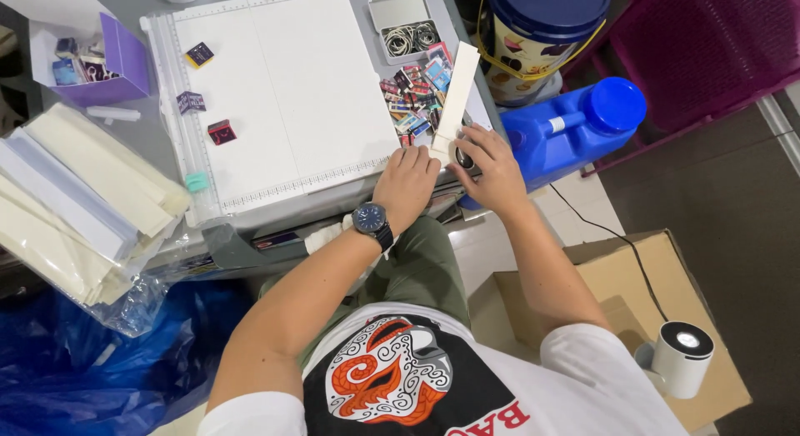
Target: The person sits at a workbench and folds a long, thin strip of white paper multiple times by hand. They repeatedly fold the strip in half and press the creases to create a compact, layered piece.
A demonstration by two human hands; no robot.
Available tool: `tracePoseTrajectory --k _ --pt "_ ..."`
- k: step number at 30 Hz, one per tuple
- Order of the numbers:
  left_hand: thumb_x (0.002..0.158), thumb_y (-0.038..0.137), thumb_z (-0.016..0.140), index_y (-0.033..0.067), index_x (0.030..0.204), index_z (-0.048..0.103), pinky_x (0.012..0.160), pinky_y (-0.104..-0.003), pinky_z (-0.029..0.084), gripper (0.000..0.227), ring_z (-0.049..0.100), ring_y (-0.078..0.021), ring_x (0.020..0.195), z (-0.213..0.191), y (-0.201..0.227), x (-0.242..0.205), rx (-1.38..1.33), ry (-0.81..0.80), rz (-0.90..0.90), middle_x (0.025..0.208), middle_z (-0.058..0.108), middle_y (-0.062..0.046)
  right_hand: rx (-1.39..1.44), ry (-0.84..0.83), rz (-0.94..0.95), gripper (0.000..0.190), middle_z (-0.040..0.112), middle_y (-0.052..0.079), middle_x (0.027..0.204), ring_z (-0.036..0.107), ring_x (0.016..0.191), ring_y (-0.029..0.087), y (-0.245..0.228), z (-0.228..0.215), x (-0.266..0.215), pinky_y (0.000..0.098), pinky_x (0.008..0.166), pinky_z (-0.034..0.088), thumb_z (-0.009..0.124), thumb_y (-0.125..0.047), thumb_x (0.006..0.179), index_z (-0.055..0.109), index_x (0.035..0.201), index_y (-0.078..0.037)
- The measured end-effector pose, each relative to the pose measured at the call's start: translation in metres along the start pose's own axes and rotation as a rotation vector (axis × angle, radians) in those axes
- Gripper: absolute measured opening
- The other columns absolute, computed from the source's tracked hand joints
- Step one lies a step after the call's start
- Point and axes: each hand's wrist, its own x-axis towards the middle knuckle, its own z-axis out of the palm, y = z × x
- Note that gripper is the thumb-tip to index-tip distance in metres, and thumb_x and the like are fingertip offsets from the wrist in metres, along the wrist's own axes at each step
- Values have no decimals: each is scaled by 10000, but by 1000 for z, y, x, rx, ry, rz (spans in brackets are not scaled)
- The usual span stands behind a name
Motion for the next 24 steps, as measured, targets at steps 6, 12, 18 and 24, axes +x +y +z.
tracePoseTrajectory --k 6,12,18,24 --pt "1075 368 565 67 954 544 982 -426 414 325 525 -201 1046 8 -13 3 -164 74 64 1027 548 -140 13 -11 6 384 660 79 1355 614 1297 347 -3 -4 1 509 1102 466 818 -249 913 708 1266 -146" --pt "1092 273 565 93 880 500 972 -385 387 285 468 -109 948 -1 11 8 -108 59 -127 961 503 -44 20 -45 26 389 647 94 1368 597 1316 345 -2 -5 2 510 1111 456 806 -238 929 695 1289 -141" --pt "999 98 626 20 828 594 936 -477 486 191 616 -276 798 3 -15 0 -71 225 300 744 572 -207 62 -82 32 382 635 95 1387 572 1348 341 -6 -13 3 514 1134 432 761 -273 965 679 1315 -144" --pt "967 62 593 -36 842 614 931 -525 501 159 635 -352 797 25 -12 -11 -103 193 387 760 596 -284 128 -113 28 415 619 114 1415 540 1376 360 -3 -17 2 531 1155 395 522 -432 1087 657 1358 -148"
